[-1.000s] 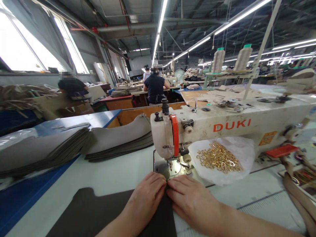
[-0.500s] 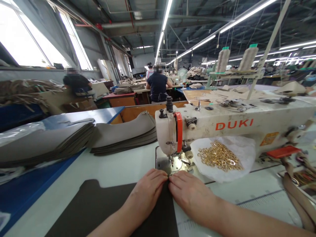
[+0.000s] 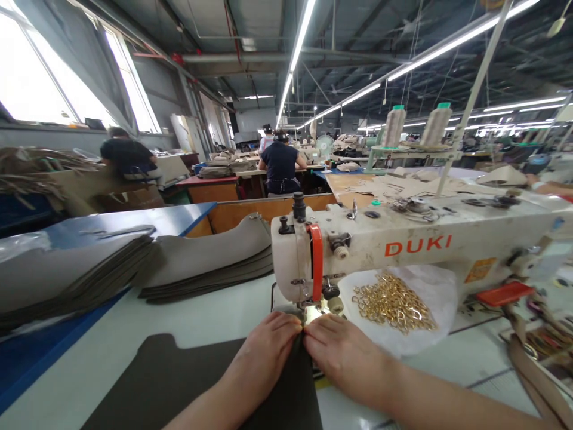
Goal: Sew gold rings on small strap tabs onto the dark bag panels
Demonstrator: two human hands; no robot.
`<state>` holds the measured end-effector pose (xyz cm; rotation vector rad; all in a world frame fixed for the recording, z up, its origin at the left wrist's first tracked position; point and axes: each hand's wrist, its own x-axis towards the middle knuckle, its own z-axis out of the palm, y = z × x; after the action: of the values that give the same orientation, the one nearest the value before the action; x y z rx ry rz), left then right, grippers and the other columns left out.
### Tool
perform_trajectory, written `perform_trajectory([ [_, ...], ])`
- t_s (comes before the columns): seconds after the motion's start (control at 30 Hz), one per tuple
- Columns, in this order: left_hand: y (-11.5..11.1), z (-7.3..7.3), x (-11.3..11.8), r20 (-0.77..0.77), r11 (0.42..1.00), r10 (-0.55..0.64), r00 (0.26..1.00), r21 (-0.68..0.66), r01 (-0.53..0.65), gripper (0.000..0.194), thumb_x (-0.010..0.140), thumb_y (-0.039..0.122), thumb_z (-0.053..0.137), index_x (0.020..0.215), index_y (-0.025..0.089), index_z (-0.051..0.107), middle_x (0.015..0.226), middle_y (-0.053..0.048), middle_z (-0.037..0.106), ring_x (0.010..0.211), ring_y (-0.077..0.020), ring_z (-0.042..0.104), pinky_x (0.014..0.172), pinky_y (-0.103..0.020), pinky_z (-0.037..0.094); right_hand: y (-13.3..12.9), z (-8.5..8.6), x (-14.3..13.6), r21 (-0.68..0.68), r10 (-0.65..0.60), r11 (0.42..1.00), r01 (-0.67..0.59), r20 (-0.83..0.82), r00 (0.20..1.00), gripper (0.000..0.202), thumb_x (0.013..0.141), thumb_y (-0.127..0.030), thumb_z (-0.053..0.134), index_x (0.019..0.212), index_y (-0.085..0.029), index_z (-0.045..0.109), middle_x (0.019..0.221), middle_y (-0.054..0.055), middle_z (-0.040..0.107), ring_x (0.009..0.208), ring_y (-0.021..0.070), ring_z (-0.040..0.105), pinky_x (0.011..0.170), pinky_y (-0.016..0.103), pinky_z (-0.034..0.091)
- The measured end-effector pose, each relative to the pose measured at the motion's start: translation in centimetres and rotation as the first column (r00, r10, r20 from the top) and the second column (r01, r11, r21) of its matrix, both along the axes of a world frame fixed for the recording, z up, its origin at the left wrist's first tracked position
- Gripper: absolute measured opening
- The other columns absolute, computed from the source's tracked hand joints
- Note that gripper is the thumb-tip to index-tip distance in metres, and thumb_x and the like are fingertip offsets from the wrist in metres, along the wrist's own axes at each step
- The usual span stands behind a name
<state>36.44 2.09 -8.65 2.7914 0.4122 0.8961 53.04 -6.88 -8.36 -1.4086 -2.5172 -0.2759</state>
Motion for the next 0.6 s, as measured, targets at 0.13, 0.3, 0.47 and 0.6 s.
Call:
perform_trajectory([
  [0.13, 0.6, -0.1, 0.7, 0.024, 0.999, -0.002, 1.0, -0.032, 0.002, 0.024, 0.082, 0.004, 0.048, 0.084, 0.02, 0.065, 0.084, -0.003, 0.072, 0.08, -0.0175, 0.067, 0.078, -0.031, 0.057, 0.5, -0.5, 0.4, -0.023, -0.025, 0.999, 0.024, -0.044, 0.999, 0.008, 0.086, -0.01, 0.056, 0.093, -0.013, 0.057, 0.096, 0.008, 0.061, 0.093, 0.0203, 0.054, 0.087, 0.032, 0.045],
  [0.3, 1.2, -0.4, 0.8, 0.067, 0.999, 0.007, 0.998, -0.036, -0.005, 0.02, 0.083, 0.008, 0.05, 0.084, 0.02, 0.066, 0.083, -0.003, 0.072, 0.079, -0.0177, 0.067, 0.075, -0.029, 0.057, 0.9, -0.8, 0.7, -0.038, -0.054, 0.998, 0.052, -0.042, 0.998, 0.011, 0.086, -0.009, 0.055, 0.096, -0.012, 0.056, 0.099, 0.01, 0.063, 0.093, 0.0222, 0.057, 0.082, 0.034, 0.047],
  [0.47, 1.6, -0.4, 1.0, 0.096, 1.0, 0.015, 0.995, -0.014, -0.014, 0.02, 0.086, 0.011, 0.048, 0.084, 0.021, 0.066, 0.083, -0.003, 0.073, 0.081, -0.018, 0.067, 0.074, -0.028, 0.058, 1.0, -0.8, 0.8, -0.02, -0.057, 0.998, 0.056, -0.037, 0.998, 0.011, 0.086, -0.009, 0.054, 0.097, -0.011, 0.056, 0.104, 0.011, 0.063, 0.095, 0.023, 0.059, 0.079, 0.034, 0.049],
  [0.6, 1.5, -0.3, 1.1, 0.108, 1.0, 0.018, 0.994, -0.006, -0.018, 0.02, 0.087, 0.013, 0.047, 0.085, 0.021, 0.066, 0.083, -0.003, 0.073, 0.081, -0.0177, 0.068, 0.074, -0.028, 0.058, 0.9, -1.1, 0.8, 0.001, -0.053, 0.999, 0.053, -0.024, 0.998, 0.013, 0.086, -0.009, 0.056, 0.098, -0.01, 0.057, 0.107, 0.012, 0.063, 0.098, 0.0231, 0.059, 0.085, 0.034, 0.048],
])
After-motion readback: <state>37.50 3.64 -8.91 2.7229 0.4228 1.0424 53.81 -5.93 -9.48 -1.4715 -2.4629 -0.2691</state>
